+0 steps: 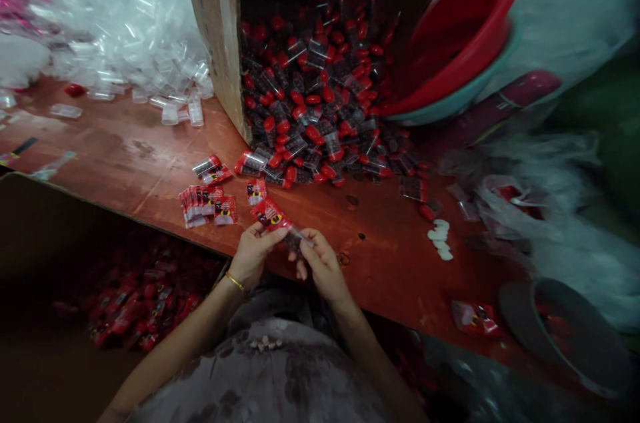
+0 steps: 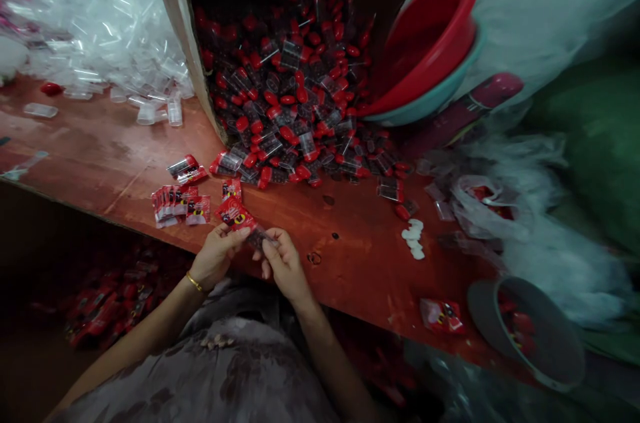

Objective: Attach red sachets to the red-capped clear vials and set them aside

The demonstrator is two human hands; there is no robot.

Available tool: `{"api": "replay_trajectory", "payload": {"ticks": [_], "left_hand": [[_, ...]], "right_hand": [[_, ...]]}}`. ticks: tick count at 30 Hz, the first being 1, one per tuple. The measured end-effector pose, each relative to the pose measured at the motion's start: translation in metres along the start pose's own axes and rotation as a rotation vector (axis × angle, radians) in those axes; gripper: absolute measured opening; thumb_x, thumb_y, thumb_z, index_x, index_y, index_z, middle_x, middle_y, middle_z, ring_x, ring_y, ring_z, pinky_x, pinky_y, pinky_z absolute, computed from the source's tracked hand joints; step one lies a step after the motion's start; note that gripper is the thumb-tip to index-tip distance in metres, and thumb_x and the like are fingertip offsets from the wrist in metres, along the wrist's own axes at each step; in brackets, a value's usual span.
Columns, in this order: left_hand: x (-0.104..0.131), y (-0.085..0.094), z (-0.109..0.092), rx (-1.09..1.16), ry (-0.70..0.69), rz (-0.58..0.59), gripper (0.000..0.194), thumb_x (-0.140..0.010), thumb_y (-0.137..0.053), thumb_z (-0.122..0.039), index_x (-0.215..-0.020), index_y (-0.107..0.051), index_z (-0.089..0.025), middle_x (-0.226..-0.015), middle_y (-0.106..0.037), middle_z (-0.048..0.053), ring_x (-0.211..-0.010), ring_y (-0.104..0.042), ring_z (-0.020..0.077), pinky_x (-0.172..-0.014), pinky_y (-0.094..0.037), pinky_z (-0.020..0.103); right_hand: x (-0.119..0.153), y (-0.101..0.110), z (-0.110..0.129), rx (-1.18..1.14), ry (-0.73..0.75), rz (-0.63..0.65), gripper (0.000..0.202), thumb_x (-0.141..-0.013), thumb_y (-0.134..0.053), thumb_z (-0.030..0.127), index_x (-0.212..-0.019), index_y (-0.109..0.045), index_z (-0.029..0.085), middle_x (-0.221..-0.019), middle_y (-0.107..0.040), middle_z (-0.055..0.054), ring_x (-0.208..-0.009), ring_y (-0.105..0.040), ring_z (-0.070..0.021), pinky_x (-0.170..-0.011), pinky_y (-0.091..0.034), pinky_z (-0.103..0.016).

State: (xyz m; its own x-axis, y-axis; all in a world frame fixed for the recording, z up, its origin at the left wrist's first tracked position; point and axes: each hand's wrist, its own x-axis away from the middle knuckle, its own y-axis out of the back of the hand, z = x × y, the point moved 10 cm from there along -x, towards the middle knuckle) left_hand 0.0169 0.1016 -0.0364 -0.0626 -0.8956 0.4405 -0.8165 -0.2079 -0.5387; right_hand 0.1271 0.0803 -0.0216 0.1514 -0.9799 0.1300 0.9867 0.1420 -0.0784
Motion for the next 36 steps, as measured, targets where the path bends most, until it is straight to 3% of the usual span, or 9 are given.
{"api": "replay_trajectory", "payload": {"ticks": [7,10,13,17,19,24,27,33,36], "left_hand": [[0.001,-0.015,0.004,-0.027,0.004,0.129,0.033,-0.054,-0.08,-0.033,-0.078,-0.07,-0.013,-0.078,-0.07,0.005,-0.07,-0.061,0.013,-0.07,-0.047,0.024],[0.0,-0.013,0.003,-0.012,-0.009,0.102,0.036,-0.057,-0.077,-0.042,-0.077,-0.07,-0.012,-0.076,-0.07,0.006,-0.067,-0.061,0.0132,-0.061,-0.047,0.023],[0.0,-0.012,0.008,-0.064,0.0,0.088,0.04,-0.059,-0.074,-0.046,-0.078,-0.069,-0.012,-0.062,-0.066,0.002,-0.051,-0.056,0.0104,-0.047,-0.042,0.021],[0.006,-0.026,0.024,-0.143,0.078,0.225,0.054,-0.06,-0.073,-0.048,-0.101,-0.065,-0.013,-0.042,-0.048,-0.008,-0.034,-0.048,0.0101,-0.037,-0.037,0.022],[0.005,-0.026,0.022,-0.127,0.064,0.225,0.054,-0.061,-0.072,-0.048,-0.102,-0.066,-0.013,-0.043,-0.049,-0.007,-0.035,-0.048,0.0093,-0.039,-0.038,0.022],[-0.004,-0.008,-0.001,0.03,-0.032,0.03,0.034,-0.056,-0.077,-0.041,-0.073,-0.069,-0.013,-0.073,-0.07,0.004,-0.062,-0.06,0.0108,-0.061,-0.047,0.022],[-0.007,-0.01,-0.006,-0.012,-0.018,0.054,0.03,-0.053,-0.08,-0.036,-0.07,-0.069,-0.013,-0.078,-0.072,0.006,-0.065,-0.061,0.0127,-0.063,-0.048,0.024],[0.003,-0.031,-0.002,-0.217,-0.023,0.25,0.03,-0.063,-0.072,-0.042,-0.072,-0.066,-0.014,-0.048,-0.06,0.0,-0.037,-0.05,0.011,-0.039,-0.041,0.023],[0.007,-0.035,-0.002,-0.228,-0.022,0.271,0.031,-0.063,-0.072,-0.043,-0.074,-0.064,-0.014,-0.042,-0.053,-0.003,-0.031,-0.045,0.0096,-0.033,-0.038,0.022]], "right_hand": [[0.004,0.003,0.009,0.174,0.125,-0.128,0.02,-0.09,-0.042,0.042,-0.094,-0.045,0.022,-0.062,-0.052,0.006,-0.041,-0.042,-0.0066,-0.041,-0.035,-0.019],[0.006,0.0,0.01,0.213,0.134,-0.16,0.019,-0.089,-0.044,0.041,-0.094,-0.046,0.022,-0.065,-0.054,0.005,-0.043,-0.043,-0.0066,-0.041,-0.036,-0.019],[0.004,-0.002,0.008,0.155,0.106,-0.192,0.021,-0.088,-0.045,0.044,-0.09,-0.045,0.023,-0.061,-0.051,0.006,-0.04,-0.04,-0.006,-0.038,-0.033,-0.018],[-0.002,-0.004,0.004,-0.035,0.024,-0.201,0.025,-0.087,-0.044,0.047,-0.085,-0.042,0.022,-0.056,-0.049,0.008,-0.034,-0.035,-0.0045,-0.033,-0.028,-0.017],[-0.003,-0.004,0.006,-0.037,0.025,-0.2,0.025,-0.087,-0.045,0.046,-0.086,-0.043,0.022,-0.056,-0.049,0.008,-0.034,-0.036,-0.0045,-0.033,-0.028,-0.017],[0.003,0.0,0.023,0.282,0.199,-0.257,0.016,-0.088,-0.046,0.038,-0.092,-0.046,0.022,-0.068,-0.056,0.002,-0.054,-0.053,-0.0103,-0.05,-0.043,-0.022],[0.006,-0.002,0.023,0.383,0.237,-0.262,0.014,-0.088,-0.045,0.035,-0.094,-0.047,0.022,-0.072,-0.057,0.0,-0.061,-0.056,-0.0125,-0.056,-0.045,-0.025],[0.003,-0.002,-0.004,-0.07,0.057,-0.246,0.018,-0.09,-0.041,0.041,-0.088,-0.042,0.024,-0.056,-0.047,0.007,-0.037,-0.039,-0.0068,-0.034,-0.028,-0.018],[0.003,-0.002,-0.002,-0.165,0.056,-0.253,0.02,-0.089,-0.043,0.042,-0.084,-0.043,0.023,-0.056,-0.048,0.007,-0.035,-0.037,-0.0049,-0.032,-0.026,-0.016]]}}
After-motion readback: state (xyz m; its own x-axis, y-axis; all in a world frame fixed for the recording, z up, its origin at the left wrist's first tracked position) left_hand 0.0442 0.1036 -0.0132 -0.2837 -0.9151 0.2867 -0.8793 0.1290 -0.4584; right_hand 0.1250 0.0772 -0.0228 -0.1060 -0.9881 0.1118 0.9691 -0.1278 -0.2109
